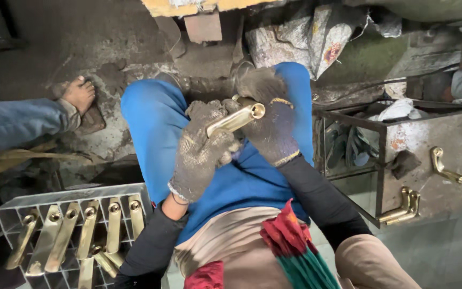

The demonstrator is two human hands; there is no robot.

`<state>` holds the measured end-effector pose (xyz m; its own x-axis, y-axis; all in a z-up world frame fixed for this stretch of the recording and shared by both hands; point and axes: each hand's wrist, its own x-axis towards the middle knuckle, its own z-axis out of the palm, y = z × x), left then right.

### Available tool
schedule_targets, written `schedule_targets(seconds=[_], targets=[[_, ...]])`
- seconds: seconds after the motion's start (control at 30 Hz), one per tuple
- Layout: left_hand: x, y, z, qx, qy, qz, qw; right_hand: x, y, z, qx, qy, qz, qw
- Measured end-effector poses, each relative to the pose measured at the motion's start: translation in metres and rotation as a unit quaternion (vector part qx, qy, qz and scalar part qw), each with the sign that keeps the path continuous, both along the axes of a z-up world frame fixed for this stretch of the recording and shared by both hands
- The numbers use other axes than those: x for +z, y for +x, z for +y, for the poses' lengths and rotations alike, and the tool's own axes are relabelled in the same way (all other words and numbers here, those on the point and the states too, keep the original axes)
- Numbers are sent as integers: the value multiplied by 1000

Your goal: The person is polishing metal fixtures by pressing them against a rotating buffing wheel. They pick up gold-colored handles from a grid tray, rotate them to buff various surfaces, and place them on a nearby work surface.

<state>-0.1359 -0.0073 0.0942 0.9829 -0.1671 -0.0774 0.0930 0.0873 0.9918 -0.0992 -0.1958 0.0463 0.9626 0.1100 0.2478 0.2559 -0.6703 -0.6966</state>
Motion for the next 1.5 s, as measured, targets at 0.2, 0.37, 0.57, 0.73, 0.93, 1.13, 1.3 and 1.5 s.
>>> schedule_targets(seconds=[0.2,0.37,0.57,0.73,0.93,1.13,1.3,1.5], targets=[[-33,46,3,15,-90,225,970,-37,57,5,63,-120,135,982],[-71,98,7,57,-137,261,954,-71,110,24,11,-36,65,997],[-116,116,9,76,-208,253,942,-97,121,37,-42,16,155,987],[-134,118,6,35,80,-115,990,-106,128,29,-41,92,153,983],[-133,137,-14,48,-277,289,915,-121,129,17,-115,68,173,976],[-79,132,-23,-27,-304,284,909,-72,112,8,-116,72,131,982],[-15,56,-5,-83,-206,197,955,0,13,-13,13,-208,-4,978],[44,22,5,-289,-236,111,921,77,-87,-22,11,-46,-155,987]])
